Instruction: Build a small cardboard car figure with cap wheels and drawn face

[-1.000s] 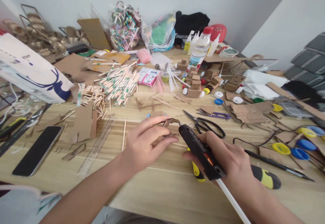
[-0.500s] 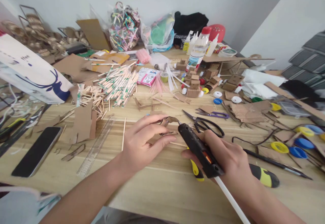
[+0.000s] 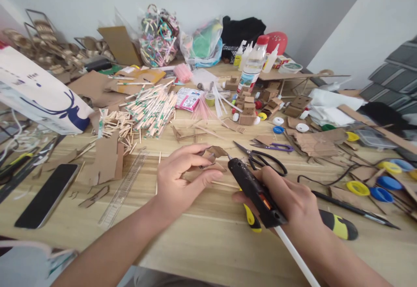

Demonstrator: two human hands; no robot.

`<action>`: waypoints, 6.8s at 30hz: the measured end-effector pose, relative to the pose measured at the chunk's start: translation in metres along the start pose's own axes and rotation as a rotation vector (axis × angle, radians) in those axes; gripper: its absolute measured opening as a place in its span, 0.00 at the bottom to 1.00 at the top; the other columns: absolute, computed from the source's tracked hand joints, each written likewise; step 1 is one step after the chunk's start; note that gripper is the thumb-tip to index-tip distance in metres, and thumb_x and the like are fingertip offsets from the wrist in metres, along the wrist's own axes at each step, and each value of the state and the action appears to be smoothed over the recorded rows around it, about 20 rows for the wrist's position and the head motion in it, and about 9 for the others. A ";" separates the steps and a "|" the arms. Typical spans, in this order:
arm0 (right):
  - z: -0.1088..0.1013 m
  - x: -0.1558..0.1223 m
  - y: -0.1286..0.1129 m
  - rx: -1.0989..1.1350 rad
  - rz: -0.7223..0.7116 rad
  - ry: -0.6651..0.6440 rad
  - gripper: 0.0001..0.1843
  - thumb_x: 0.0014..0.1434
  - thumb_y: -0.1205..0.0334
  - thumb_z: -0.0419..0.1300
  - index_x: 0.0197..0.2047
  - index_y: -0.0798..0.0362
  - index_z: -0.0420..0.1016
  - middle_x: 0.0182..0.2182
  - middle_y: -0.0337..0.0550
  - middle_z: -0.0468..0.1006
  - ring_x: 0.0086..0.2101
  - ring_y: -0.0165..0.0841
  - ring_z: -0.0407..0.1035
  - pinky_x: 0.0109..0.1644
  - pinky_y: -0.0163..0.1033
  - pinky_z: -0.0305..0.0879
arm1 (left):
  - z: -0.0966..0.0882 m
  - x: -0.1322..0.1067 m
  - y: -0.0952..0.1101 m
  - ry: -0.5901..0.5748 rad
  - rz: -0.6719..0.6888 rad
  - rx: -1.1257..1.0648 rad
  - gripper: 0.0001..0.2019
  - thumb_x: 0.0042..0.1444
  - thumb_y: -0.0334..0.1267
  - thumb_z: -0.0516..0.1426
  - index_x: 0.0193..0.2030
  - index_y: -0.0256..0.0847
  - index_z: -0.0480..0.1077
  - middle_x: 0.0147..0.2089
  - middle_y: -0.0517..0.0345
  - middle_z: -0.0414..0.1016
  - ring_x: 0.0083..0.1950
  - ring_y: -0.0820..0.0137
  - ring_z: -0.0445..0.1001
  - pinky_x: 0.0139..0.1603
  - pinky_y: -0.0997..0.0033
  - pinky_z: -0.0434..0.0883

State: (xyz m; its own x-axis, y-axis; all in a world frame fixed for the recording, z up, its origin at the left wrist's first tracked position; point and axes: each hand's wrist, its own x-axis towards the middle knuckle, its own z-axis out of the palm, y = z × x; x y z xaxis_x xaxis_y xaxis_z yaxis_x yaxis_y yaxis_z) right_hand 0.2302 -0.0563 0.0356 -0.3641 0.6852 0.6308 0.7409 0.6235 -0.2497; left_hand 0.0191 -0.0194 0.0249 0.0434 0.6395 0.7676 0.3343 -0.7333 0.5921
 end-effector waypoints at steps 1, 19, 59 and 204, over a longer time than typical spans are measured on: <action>0.001 -0.001 0.000 0.005 0.004 0.000 0.17 0.74 0.47 0.55 0.36 0.47 0.62 0.21 0.33 0.73 0.14 0.24 0.58 0.18 0.32 0.52 | 0.000 0.000 0.000 0.003 -0.016 -0.018 0.07 0.58 0.43 0.70 0.34 0.43 0.81 0.41 0.51 0.88 0.44 0.63 0.87 0.45 0.69 0.83; -0.030 0.013 0.074 -0.395 0.432 -0.333 0.08 0.53 0.68 0.63 0.35 0.46 0.71 0.31 0.45 0.81 0.28 0.42 0.76 0.26 0.37 0.58 | 0.004 0.007 -0.003 0.041 -0.657 -0.434 0.18 0.42 0.53 0.75 0.25 0.41 0.81 0.39 0.47 0.86 0.48 0.57 0.84 0.43 0.67 0.81; 0.016 -0.003 0.001 0.693 0.412 0.060 0.12 0.60 0.67 0.66 0.45 0.45 0.87 0.39 0.42 0.89 0.33 0.36 0.82 0.41 0.42 0.82 | 0.015 -0.001 0.012 -0.331 -1.012 -0.738 0.25 0.40 0.54 0.74 0.20 0.40 0.68 0.41 0.52 0.84 0.28 0.72 0.77 0.27 0.70 0.79; 0.019 -0.005 -0.004 0.945 0.459 -0.025 0.06 0.67 0.58 0.62 0.45 0.43 0.82 0.50 0.45 0.87 0.50 0.43 0.81 0.47 0.46 0.80 | 0.016 0.001 0.024 -0.238 -1.243 -0.869 0.24 0.33 0.45 0.79 0.17 0.37 0.69 0.40 0.55 0.80 0.31 0.78 0.71 0.28 0.80 0.69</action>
State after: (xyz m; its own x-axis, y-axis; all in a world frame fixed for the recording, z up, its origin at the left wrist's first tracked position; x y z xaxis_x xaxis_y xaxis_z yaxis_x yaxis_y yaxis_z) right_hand 0.2183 -0.0549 0.0195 -0.1791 0.9312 0.3173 0.0730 0.3342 -0.9397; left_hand 0.0418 -0.0329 0.0357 0.3344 0.8896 -0.3110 -0.3604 0.4256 0.8300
